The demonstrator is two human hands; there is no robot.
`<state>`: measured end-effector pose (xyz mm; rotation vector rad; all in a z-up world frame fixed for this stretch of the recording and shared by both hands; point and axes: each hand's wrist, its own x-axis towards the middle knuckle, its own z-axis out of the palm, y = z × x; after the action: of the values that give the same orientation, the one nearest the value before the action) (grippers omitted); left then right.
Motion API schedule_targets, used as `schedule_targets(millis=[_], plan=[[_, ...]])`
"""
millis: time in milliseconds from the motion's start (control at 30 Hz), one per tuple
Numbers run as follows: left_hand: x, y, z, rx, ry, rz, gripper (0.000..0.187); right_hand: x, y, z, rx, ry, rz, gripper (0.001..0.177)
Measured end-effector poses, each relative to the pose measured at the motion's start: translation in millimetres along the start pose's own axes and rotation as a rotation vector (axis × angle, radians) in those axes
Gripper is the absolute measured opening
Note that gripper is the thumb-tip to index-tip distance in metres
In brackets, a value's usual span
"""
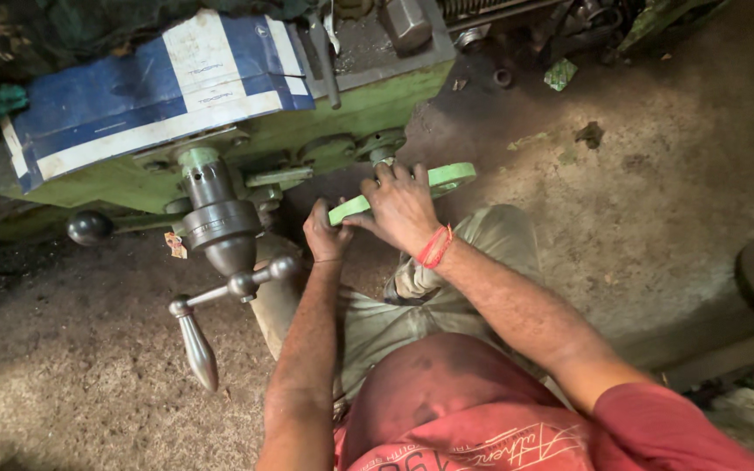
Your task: The person operates a milling machine by turning a green handwheel with both hands to adjust the machine's position. The camera is head-mounted and frequently shakes, obscuring the view of the machine and hands.
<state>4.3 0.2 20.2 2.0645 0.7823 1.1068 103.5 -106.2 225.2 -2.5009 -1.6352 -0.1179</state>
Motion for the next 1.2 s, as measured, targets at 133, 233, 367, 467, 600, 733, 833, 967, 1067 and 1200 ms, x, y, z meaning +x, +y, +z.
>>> schedule_targets(millis=[133, 233, 367, 467, 600, 733, 833, 967, 1067, 1200], plan=[[-0.3, 0.3, 0.6, -0.020, -0.009, -0.019, 0.037, 0.9, -0.7, -1.8, -0.007, -0.028, 0.004, 0.058], [-1.3, -1.0, 0.6, -0.017, -0.016, -0.039, 0.038, 1.1, -1.8, -1.4, -0.032, -0.017, -0.005, 0.058], [-2.4, -2.2, 2.4, -0.011, 0.007, -0.024, 0.037, 0.8, -2.7, 0.1, -0.043, 0.004, -0.008, 0.059], [-2.5, -3.6, 3.1, -0.016, -0.003, -0.032, 0.036, 1.2, -2.7, 1.0, -0.038, -0.020, -0.002, 0.059], [-4.1, -5.3, 3.5, -0.002, 0.003, -0.030, 0.037, 2.8, -4.2, 1.9, -0.053, -0.066, 0.006, 0.061], [-7.2, -10.8, 6.5, 0.015, 0.005, -0.023, 0.035, 3.1, -6.1, 2.5, -0.058, -0.058, 0.019, 0.059], [-12.2, -20.7, 10.1, -0.012, -0.010, -0.025, 0.032, 1.9, -7.3, 3.5, -0.034, -0.021, 0.008, 0.056], [-20.1, -37.8, 14.8, 0.019, -0.018, 0.005, 0.032, 0.3, -8.8, 3.4, -0.043, 0.063, -0.029, 0.056], [-25.3, -47.0, 20.3, -0.006, -0.001, 0.057, 0.044, 0.4, -9.6, 2.0, -0.049, 0.058, -0.042, 0.056], [-27.9, -52.5, 25.6, 0.078, -0.039, -0.057, 0.040, 1.2, -13.5, 0.1, -0.054, 0.048, -0.052, 0.055]])
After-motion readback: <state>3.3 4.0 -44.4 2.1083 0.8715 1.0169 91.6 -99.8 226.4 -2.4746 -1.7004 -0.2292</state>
